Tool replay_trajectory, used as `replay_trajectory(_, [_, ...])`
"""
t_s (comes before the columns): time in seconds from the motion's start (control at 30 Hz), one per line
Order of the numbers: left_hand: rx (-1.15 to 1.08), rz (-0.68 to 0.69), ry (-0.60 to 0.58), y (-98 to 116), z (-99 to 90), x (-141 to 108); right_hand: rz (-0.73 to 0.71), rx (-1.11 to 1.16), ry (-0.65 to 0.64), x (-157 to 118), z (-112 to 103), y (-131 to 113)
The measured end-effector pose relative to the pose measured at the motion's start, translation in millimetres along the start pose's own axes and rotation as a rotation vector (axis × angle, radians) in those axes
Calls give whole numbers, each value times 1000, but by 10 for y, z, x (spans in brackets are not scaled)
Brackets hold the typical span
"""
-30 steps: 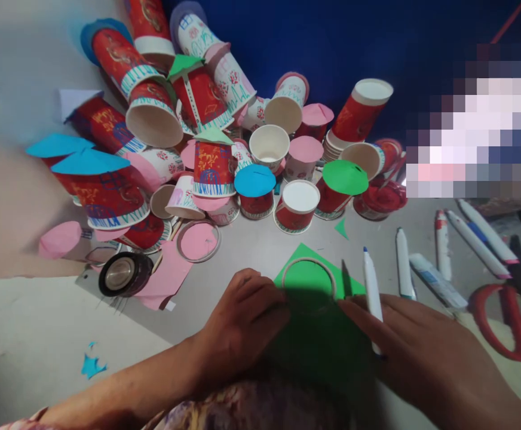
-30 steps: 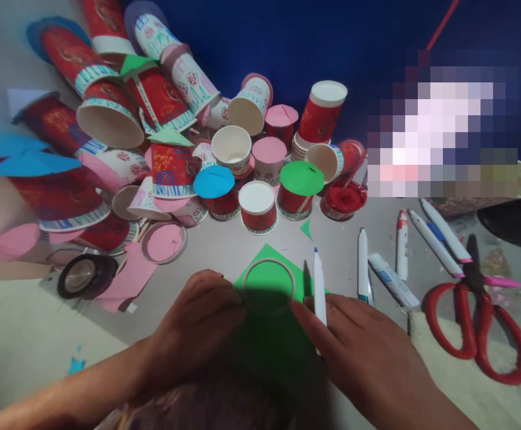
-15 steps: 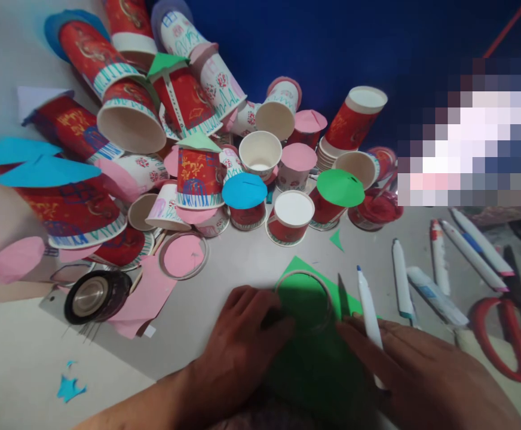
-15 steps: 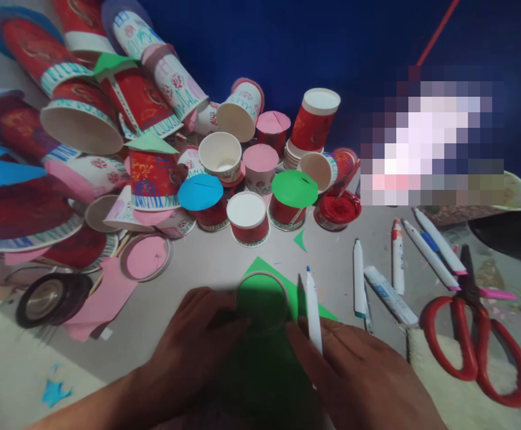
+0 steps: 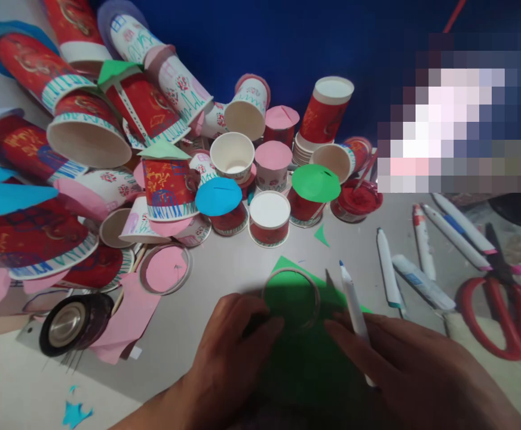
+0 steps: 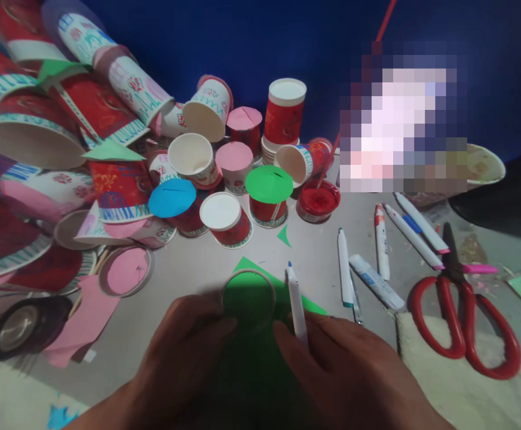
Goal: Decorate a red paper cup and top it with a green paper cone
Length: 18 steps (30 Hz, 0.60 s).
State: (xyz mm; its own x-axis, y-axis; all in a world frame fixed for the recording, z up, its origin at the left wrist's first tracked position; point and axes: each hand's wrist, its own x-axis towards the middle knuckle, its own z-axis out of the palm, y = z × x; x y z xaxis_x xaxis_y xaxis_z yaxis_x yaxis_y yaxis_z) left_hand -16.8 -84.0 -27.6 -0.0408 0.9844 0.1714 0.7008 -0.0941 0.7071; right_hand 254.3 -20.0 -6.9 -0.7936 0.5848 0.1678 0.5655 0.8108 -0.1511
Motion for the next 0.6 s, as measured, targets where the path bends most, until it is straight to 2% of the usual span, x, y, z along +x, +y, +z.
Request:
replay_trajectory(0.1, [-55, -159, 39, 27, 30, 4, -8, -19, -21, -57, 37, 15])
replay_trajectory(0.17, [-83, -208, 47, 48, 36, 17, -9, -27, -34, -80, 53, 19])
replay_trajectory(0.4, [-84, -141, 13, 44, 20, 31, -41, -41, 34, 55, 2, -13])
replay_trajectory(0.6, [-98, -188, 10, 40, 33, 28, -45, -34, 4, 60, -14, -3])
